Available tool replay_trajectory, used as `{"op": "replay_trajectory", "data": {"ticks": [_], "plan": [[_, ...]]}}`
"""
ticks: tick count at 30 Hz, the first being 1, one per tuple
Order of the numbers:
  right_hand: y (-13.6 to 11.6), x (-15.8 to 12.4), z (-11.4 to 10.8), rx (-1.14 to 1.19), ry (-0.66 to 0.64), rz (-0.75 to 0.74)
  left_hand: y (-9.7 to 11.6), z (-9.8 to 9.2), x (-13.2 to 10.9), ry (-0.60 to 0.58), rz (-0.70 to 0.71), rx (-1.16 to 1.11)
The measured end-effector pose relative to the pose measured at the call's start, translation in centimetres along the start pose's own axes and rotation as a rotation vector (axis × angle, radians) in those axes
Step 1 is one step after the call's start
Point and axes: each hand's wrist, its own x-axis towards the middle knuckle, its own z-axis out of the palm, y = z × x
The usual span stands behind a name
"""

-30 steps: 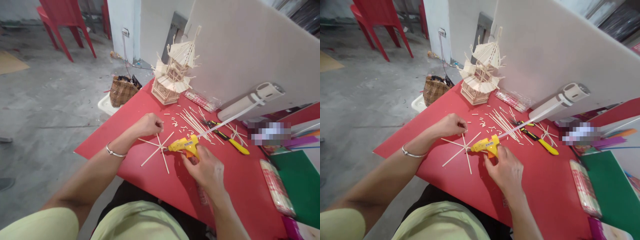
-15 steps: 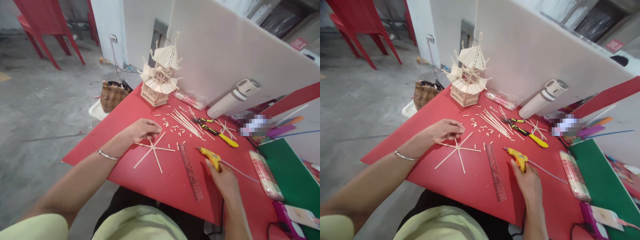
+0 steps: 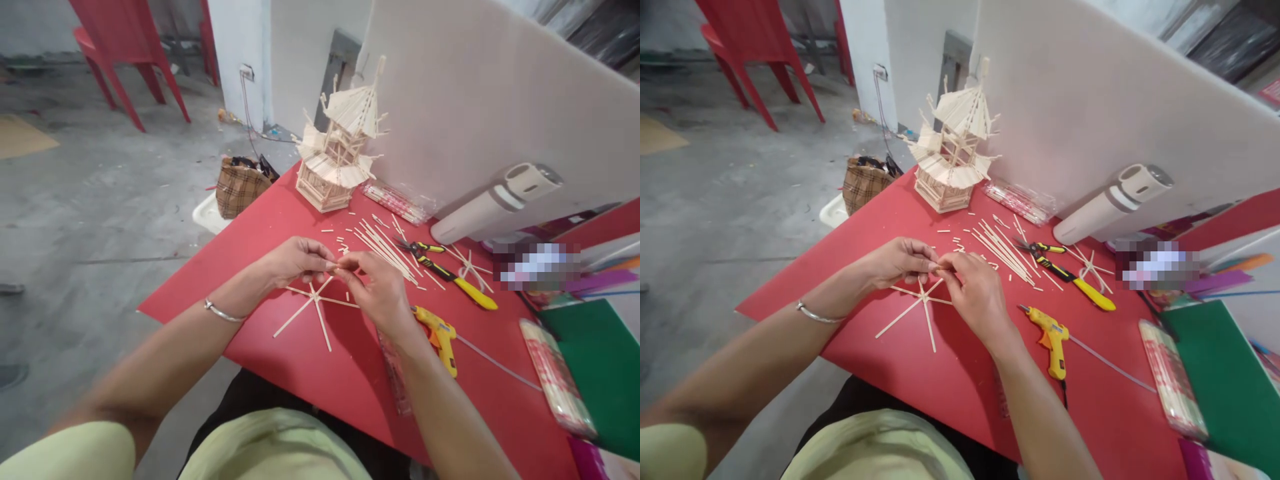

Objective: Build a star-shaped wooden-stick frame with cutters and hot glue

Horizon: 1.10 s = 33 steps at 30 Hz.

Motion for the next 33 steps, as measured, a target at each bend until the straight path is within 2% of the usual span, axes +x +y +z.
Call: {"op": "replay_trajectory", "data": {"ticks": [10,19,24,28,33], "plan": [[1.0,0.8,0.4,-0.011,0.016,-0.052,0.0,-0.2,-0.2,0.082,0.059,0.057],[1.6,0.8,0.8,-0.023,0.02,-0.101,0.8,0.5,-0.8,0.142,0.003,0.095],[1.5,0.9,0.7,0.052,-0.042,-0.039,0.7,0.4,-0.7,0.126,0.031,0.085],[1.3,1.1,0.5,0.137,-0.037,0.018,0.6,0.1,-0.7,0.096,0.051,0.098],[1.3,1.2,0.3,0.157,-0.068,0.014,0.3,-0.2,-0.5,0.04,0.075,0.086]]}}
